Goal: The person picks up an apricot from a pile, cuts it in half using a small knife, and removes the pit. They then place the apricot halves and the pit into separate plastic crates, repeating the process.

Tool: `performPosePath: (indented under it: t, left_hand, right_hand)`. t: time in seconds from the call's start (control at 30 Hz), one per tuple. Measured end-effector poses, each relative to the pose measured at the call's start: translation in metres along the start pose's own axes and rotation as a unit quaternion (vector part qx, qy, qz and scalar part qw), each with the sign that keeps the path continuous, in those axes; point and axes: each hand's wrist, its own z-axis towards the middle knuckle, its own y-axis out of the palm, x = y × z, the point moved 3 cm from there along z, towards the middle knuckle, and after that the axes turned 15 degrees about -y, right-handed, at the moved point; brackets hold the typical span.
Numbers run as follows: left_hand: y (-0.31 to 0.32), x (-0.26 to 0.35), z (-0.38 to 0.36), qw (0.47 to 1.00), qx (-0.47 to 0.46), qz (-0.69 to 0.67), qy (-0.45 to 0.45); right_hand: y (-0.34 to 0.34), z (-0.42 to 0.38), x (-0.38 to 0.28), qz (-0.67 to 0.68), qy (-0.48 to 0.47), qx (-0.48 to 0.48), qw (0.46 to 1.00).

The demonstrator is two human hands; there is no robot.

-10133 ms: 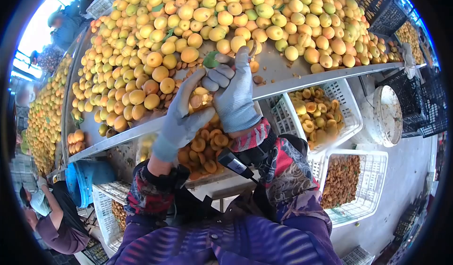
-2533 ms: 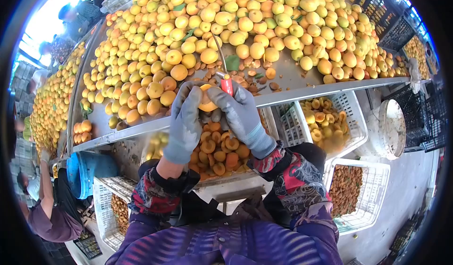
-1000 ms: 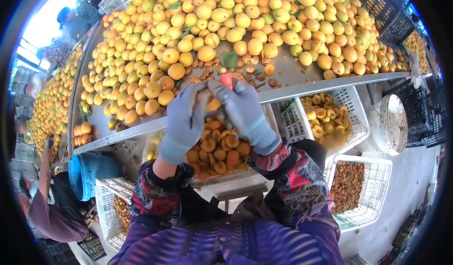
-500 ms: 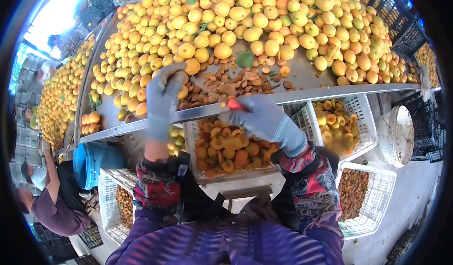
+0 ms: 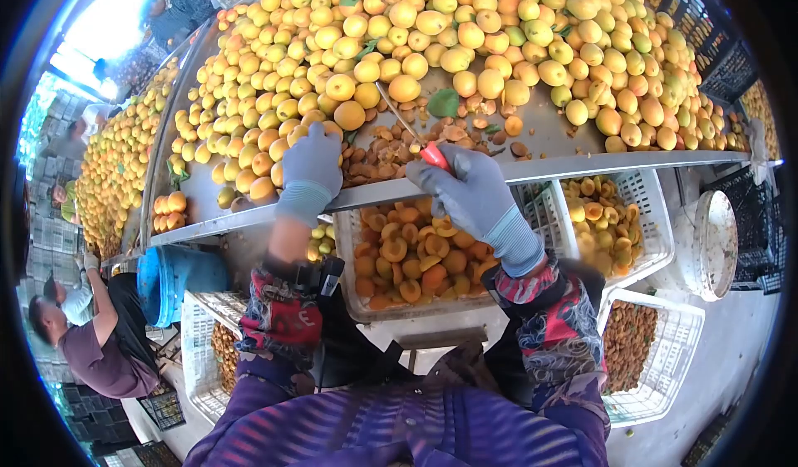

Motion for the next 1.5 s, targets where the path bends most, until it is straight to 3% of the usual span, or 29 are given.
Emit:
performPosePath:
  t: [0.23, 0.3, 0.33, 0.37, 0.4, 0.43, 0.5, 0.53, 0.7, 0.77, 0.87, 1.1, 1.17, 1.37, 1.5]
  left_hand:
    - [0.000, -0.010, -0.001, 0.992, -0.016, -0.121, -0.008]
    - [-0.001, -0.018, 0.001, 0.906, 0.017, -0.422, 0.030]
    - [-0.005, -0.017, -0.001, 0.906, 0.018, -0.421, 0.034]
    - [-0.005, -0.018, -0.003, 0.752, -0.102, -0.651, 0.006]
    - [-0.007, -0.015, -0.007, 0.530, -0.215, -0.820, -0.022]
    - [-0.007, -0.011, -0.008, 0.529, -0.215, -0.821, -0.019]
    - [-0.011, 0.003, -0.014, 0.295, -0.294, -0.909, 0.032]
    - [-0.015, 0.005, -0.017, 0.269, -0.297, -0.915, 0.051]
    - [-0.026, 0.016, -0.028, 0.292, -0.298, -0.902, 0.106]
    - [-0.026, 0.018, -0.032, 0.298, -0.294, -0.902, 0.103]
    - [-0.029, 0.018, -0.036, 0.280, -0.311, -0.902, 0.110]
    - [-0.036, 0.025, -0.044, 0.302, -0.310, -0.892, 0.134]
    - [-0.038, 0.029, -0.049, 0.282, -0.332, -0.893, 0.111]
    - [-0.034, 0.032, -0.048, 0.287, -0.329, -0.892, 0.120]
    - [-0.031, 0.036, -0.050, 0.312, -0.306, -0.891, 0.121]
  right_hand:
    - [0.006, -0.002, -0.005, -0.016, 0.000, 0.019, 1.000]
    - [0.009, -0.003, -0.011, 0.023, 0.008, 0.058, 0.998]
    - [0.008, -0.004, -0.011, 0.023, 0.006, 0.061, 0.998]
    - [0.008, -0.004, -0.011, 0.038, -0.011, 0.069, 0.997]
    - [0.007, -0.005, -0.011, 0.053, -0.028, 0.077, 0.995]
    - [0.008, -0.005, -0.011, 0.051, -0.031, 0.078, 0.995]
    - [0.012, -0.005, -0.011, 0.070, -0.056, 0.058, 0.994]
    - [0.014, -0.005, -0.010, 0.082, -0.055, 0.041, 0.994]
    - [0.019, -0.007, -0.003, 0.073, -0.094, -0.011, 0.993]
    - [0.025, -0.007, -0.007, 0.059, -0.158, -0.033, 0.985]
    - [0.030, -0.009, -0.013, 0.087, -0.113, -0.066, 0.988]
    - [0.027, -0.008, -0.028, 0.098, -0.165, -0.060, 0.980]
    - [0.028, -0.007, -0.028, 0.078, -0.097, -0.059, 0.991]
    - [0.030, -0.004, -0.019, 0.082, -0.167, -0.038, 0.982]
    - [0.033, 0.000, -0.014, 0.090, -0.134, -0.033, 0.986]
